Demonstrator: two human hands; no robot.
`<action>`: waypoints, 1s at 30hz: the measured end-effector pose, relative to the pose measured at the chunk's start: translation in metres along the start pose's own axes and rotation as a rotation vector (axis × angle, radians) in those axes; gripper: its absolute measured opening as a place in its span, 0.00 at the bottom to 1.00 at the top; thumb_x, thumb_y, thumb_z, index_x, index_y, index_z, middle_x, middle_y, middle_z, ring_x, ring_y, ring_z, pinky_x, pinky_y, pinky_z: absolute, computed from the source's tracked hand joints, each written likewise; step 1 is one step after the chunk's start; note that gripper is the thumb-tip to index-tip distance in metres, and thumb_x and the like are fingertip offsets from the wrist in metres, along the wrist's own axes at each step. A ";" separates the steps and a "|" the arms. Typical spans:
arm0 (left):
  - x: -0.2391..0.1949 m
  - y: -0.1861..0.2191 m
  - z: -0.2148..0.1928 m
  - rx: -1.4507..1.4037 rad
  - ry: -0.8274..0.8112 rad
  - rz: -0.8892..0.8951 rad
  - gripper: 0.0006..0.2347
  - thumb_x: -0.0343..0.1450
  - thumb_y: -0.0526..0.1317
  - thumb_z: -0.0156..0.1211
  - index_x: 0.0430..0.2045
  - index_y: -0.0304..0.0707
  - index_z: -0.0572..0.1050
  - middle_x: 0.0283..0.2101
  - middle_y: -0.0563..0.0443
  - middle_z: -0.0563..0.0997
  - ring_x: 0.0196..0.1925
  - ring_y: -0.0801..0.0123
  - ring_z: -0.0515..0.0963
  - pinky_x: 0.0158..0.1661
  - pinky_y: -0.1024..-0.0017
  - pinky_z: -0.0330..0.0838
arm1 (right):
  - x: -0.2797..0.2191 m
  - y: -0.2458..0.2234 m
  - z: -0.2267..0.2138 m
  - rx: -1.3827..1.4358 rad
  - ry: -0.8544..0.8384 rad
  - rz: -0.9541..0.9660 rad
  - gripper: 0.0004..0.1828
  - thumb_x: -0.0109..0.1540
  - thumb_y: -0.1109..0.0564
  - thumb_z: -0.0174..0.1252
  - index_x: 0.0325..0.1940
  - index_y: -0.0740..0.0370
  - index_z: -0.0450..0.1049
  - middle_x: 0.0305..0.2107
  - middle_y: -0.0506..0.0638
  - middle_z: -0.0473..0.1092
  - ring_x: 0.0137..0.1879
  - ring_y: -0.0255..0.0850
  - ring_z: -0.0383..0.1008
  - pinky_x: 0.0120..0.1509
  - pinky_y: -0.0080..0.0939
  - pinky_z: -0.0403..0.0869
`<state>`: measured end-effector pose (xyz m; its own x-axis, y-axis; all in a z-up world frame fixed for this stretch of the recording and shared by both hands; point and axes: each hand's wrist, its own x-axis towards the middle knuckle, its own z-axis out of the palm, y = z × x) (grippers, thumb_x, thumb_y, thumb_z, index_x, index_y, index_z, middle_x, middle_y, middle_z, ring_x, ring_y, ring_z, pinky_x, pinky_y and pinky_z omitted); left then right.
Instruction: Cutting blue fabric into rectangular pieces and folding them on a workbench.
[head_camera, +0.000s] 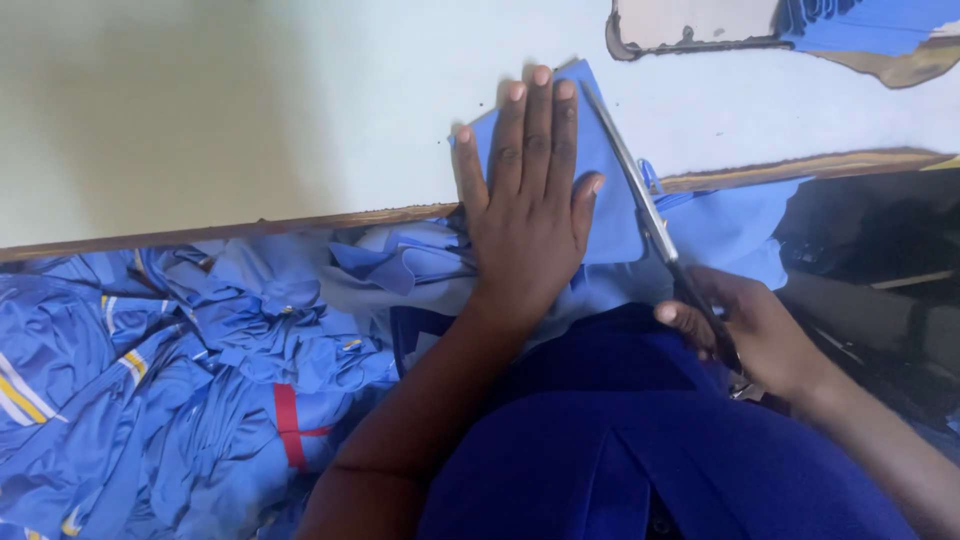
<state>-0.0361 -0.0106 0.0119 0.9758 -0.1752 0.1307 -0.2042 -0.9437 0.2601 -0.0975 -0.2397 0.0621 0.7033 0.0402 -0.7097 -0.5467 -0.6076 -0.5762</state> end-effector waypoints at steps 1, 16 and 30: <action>-0.002 0.000 0.000 0.010 0.008 -0.006 0.26 0.84 0.54 0.26 0.75 0.39 0.54 0.78 0.46 0.56 0.80 0.57 0.50 0.73 0.45 0.39 | 0.004 0.003 -0.004 -0.063 -0.091 -0.032 0.17 0.63 0.43 0.61 0.33 0.57 0.68 0.22 0.45 0.62 0.29 0.35 0.63 0.35 0.38 0.64; 0.020 -0.008 0.018 0.040 0.182 -0.056 0.30 0.77 0.55 0.61 0.71 0.46 0.58 0.58 0.53 0.75 0.54 0.55 0.73 0.56 0.59 0.66 | -0.016 0.150 0.004 1.197 0.281 -0.229 0.27 0.66 0.31 0.56 0.27 0.54 0.71 0.18 0.45 0.63 0.24 0.40 0.65 0.27 0.38 0.66; 0.014 0.021 -0.074 -1.065 -0.213 -0.079 0.10 0.71 0.47 0.56 0.38 0.46 0.81 0.44 0.59 0.84 0.50 0.72 0.81 0.53 0.69 0.72 | -0.040 0.082 0.000 -0.408 0.505 -0.511 0.37 0.49 0.31 0.70 0.40 0.63 0.66 0.30 0.54 0.67 0.38 0.51 0.68 0.43 0.53 0.65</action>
<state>-0.0320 -0.0121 0.0900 0.9616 -0.2668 -0.0645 -0.0029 -0.2446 0.9696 -0.1704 -0.2909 0.0430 0.9933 0.0872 -0.0762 0.0354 -0.8552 -0.5171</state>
